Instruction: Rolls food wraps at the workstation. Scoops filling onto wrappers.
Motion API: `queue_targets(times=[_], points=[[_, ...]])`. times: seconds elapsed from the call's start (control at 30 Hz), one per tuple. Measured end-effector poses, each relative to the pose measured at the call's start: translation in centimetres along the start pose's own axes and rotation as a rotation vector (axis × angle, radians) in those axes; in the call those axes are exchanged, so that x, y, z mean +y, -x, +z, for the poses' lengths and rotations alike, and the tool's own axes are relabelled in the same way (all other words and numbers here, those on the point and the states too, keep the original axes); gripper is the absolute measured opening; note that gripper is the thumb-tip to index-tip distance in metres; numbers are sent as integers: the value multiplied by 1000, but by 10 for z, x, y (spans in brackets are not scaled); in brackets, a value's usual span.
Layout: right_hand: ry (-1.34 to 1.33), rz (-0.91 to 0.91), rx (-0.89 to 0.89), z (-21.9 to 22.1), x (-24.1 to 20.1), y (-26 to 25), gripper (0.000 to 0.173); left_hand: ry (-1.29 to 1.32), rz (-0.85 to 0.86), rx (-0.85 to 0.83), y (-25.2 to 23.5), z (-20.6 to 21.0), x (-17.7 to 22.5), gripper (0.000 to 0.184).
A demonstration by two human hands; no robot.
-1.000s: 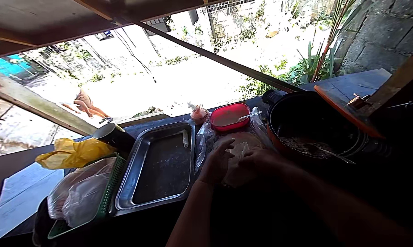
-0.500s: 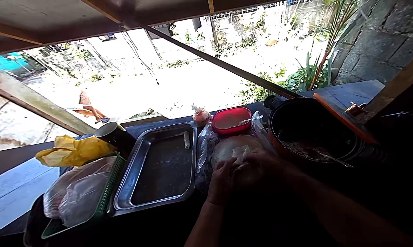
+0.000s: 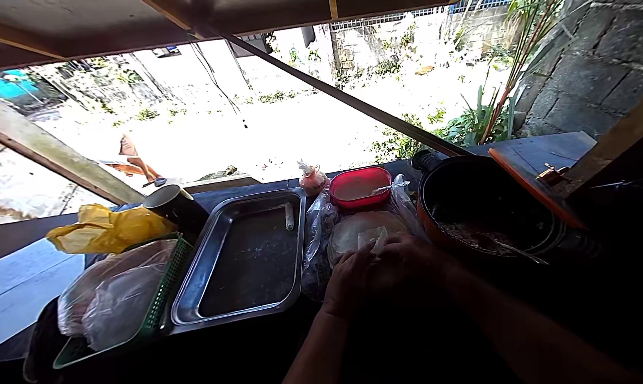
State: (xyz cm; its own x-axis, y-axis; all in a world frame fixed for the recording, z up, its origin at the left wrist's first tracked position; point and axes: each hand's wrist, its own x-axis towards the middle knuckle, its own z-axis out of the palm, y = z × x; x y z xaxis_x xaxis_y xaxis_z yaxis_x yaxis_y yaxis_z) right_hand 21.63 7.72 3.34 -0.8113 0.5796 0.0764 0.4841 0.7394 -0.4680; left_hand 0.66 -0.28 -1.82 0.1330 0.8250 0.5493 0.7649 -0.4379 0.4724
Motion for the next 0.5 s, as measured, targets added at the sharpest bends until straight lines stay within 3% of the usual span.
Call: queue_targets(times=[0.2, 0.5], points=[[28, -43, 68, 8, 5, 2, 26, 29, -38, 31, 3, 3, 1, 37], [-43, -42, -115, -5, -1, -1, 25, 181, -53, -1, 10, -6, 2, 58]])
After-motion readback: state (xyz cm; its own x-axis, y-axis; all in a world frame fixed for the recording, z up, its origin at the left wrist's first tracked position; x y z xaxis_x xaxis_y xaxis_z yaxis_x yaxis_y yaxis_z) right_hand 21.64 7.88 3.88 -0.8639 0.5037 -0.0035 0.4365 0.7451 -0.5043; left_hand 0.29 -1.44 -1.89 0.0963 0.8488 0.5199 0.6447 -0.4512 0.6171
